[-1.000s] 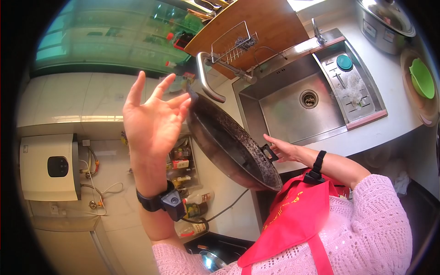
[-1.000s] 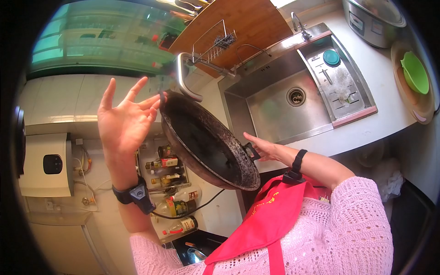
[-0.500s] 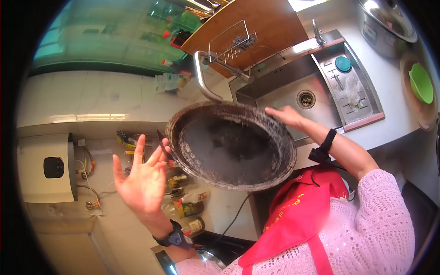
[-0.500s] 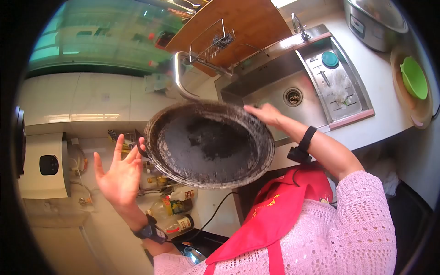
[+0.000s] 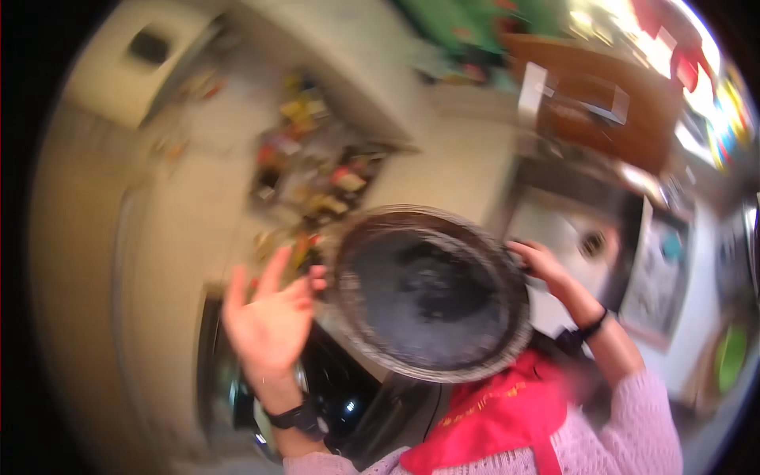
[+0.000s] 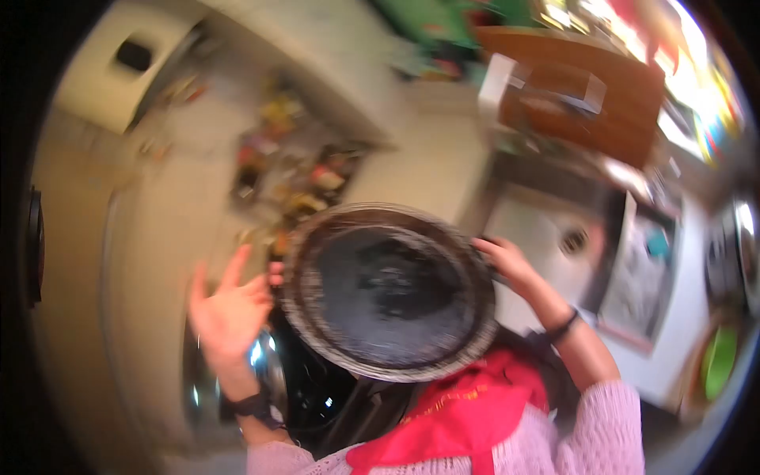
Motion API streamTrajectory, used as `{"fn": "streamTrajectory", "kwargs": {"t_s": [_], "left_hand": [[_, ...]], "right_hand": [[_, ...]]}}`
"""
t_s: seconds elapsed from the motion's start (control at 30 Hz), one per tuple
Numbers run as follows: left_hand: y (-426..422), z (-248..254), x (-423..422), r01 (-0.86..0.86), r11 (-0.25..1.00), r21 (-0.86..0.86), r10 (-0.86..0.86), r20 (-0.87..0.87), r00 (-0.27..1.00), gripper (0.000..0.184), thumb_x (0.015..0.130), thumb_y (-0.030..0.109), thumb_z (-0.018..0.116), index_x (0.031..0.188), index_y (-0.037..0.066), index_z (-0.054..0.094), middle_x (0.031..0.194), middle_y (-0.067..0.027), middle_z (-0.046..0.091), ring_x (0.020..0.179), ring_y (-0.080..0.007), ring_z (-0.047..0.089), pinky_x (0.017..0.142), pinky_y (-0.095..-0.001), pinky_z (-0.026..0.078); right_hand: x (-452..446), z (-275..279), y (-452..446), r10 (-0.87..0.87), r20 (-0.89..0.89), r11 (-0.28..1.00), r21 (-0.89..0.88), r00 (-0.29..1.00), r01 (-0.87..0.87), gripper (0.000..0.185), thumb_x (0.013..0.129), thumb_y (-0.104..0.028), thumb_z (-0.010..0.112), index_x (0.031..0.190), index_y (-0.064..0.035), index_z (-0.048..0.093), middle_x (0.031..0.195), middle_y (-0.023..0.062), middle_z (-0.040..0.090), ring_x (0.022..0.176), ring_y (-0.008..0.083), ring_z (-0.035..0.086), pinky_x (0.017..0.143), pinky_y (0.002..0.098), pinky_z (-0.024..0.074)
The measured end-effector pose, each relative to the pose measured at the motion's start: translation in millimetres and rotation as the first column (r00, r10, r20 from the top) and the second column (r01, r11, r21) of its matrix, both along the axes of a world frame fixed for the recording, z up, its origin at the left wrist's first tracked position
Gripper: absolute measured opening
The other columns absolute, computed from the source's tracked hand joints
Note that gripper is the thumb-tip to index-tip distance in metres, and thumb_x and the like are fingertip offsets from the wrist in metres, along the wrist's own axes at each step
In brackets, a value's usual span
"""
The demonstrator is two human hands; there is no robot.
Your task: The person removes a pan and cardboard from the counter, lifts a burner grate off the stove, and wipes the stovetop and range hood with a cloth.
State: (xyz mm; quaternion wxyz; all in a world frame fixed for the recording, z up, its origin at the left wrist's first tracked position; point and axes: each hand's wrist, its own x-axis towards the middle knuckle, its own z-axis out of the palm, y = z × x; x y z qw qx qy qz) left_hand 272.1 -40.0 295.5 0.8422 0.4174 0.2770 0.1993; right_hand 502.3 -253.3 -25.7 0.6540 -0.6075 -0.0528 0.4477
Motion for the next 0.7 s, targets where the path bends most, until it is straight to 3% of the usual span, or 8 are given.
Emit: {"fn": "streamTrajectory", "kwargs": {"t_s": [0.27, 0.3, 0.33, 0.43, 0.53, 0.6, 0.63, 0.7], "left_hand": [[-26, -75, -161, -0.257, 0.966, -0.029, 0.258, 0.068, 0.964, 0.080, 0.086, 0.058, 0.054, 0.144, 0.007, 0.034, 0.106, -0.0202, 0.059, 0.091, -0.0216, 0.055, 0.078, -0.0268, 0.038], [-33, -76, -184, -0.304, 0.953, 0.014, 0.302, 0.065, 0.951, 0.081, 0.086, 0.059, 0.055, 0.144, 0.007, 0.034, 0.104, -0.0178, 0.059, 0.090, -0.0200, 0.054, 0.077, -0.0264, 0.037], [-39, -77, -211, -0.335, 0.941, 0.049, 0.332, 0.052, 0.942, 0.082, 0.085, 0.061, 0.055, 0.143, 0.007, 0.035, 0.101, -0.0155, 0.058, 0.088, -0.0183, 0.053, 0.076, -0.0261, 0.036], [-44, -52, -310, -0.507, 0.862, 0.004, 0.501, 0.143, 0.853, 0.087, 0.084, 0.060, 0.057, 0.142, 0.000, 0.035, 0.103, -0.0146, 0.056, 0.086, -0.0180, 0.053, 0.069, -0.0242, 0.036], [-83, -40, -422, -0.604, 0.797, 0.008, 0.592, 0.184, 0.784, 0.088, 0.084, 0.058, 0.057, 0.143, -0.003, 0.032, 0.099, -0.0154, 0.058, 0.084, -0.0192, 0.054, 0.070, -0.0240, 0.038], [-113, -29, -493, -0.671, 0.741, 0.018, 0.657, 0.185, 0.731, 0.089, 0.084, 0.059, 0.057, 0.143, -0.002, 0.032, 0.097, -0.0179, 0.060, 0.083, -0.0196, 0.055, 0.071, -0.0237, 0.039], [-126, -30, -527, -0.709, 0.705, 0.033, 0.691, 0.194, 0.696, 0.088, 0.084, 0.059, 0.057, 0.143, -0.001, 0.033, 0.099, -0.0187, 0.060, 0.083, -0.0200, 0.055, 0.071, -0.0236, 0.038], [-153, -23, -593, -0.771, 0.634, 0.052, 0.753, 0.184, 0.632, 0.087, 0.084, 0.059, 0.056, 0.144, 0.001, 0.033, 0.100, -0.0200, 0.061, 0.084, -0.0214, 0.056, 0.072, -0.0240, 0.039]], "right_hand": [[2, -35, -22, 0.123, 0.196, 0.956, 0.238, 0.973, -0.169, 0.023, 0.089, -0.029, 0.060, 0.105, -0.0149, 0.053, 0.085, -0.0011, 0.056, 0.085, 0.0108, 0.053, 0.065, 0.0301, 0.0414], [-8, -29, -30, 0.245, 0.199, 0.916, 0.273, 0.949, -0.294, 0.036, 0.091, -0.028, 0.059, 0.123, -0.0163, 0.047, 0.106, 0.0028, 0.054, 0.099, 0.0144, 0.052, 0.079, 0.0320, 0.0415], [-33, -9, -43, 0.353, 0.196, 0.869, 0.295, 0.915, -0.398, 0.052, 0.093, -0.027, 0.059, 0.141, -0.0178, 0.041, 0.128, 0.0067, 0.052, 0.113, 0.0180, 0.051, 0.093, 0.0338, 0.0416], [-144, 134, -16, 0.336, 0.087, 0.934, 0.100, 0.938, -0.344, 0.041, 0.092, -0.024, 0.060, 0.128, -0.0052, 0.055, 0.113, 0.0056, 0.060, 0.096, 0.0152, 0.057, 0.077, 0.0278, 0.0459], [-188, 136, 3, 0.542, 0.029, 0.828, 0.151, 0.840, -0.540, 0.051, 0.092, -0.027, 0.061, 0.138, -0.0088, 0.048, 0.116, 0.0068, 0.062, 0.095, 0.0175, 0.060, 0.075, 0.0285, 0.0482], [-252, 135, 27, 0.497, 0.272, 0.843, 0.072, 0.824, -0.532, 0.019, 0.092, -0.013, 0.054, 0.110, -0.0096, 0.054, 0.080, 0.0018, 0.055, 0.074, 0.0124, 0.055, 0.063, 0.0270, 0.0448], [-295, 157, 33, 0.571, 0.463, 0.777, -0.038, 0.678, -0.628, 0.020, 0.096, -0.028, 0.047, 0.110, -0.0171, 0.057, 0.085, 0.0008, 0.058, 0.080, 0.0112, 0.052, 0.063, 0.0301, 0.0375], [-340, 168, 67, 0.672, 0.353, 0.687, 0.034, 0.652, -0.726, 0.025, 0.097, -0.028, 0.044, 0.116, -0.0180, 0.057, 0.086, 0.0009, 0.058, 0.081, 0.0115, 0.052, 0.066, 0.0287, 0.0370]]}}
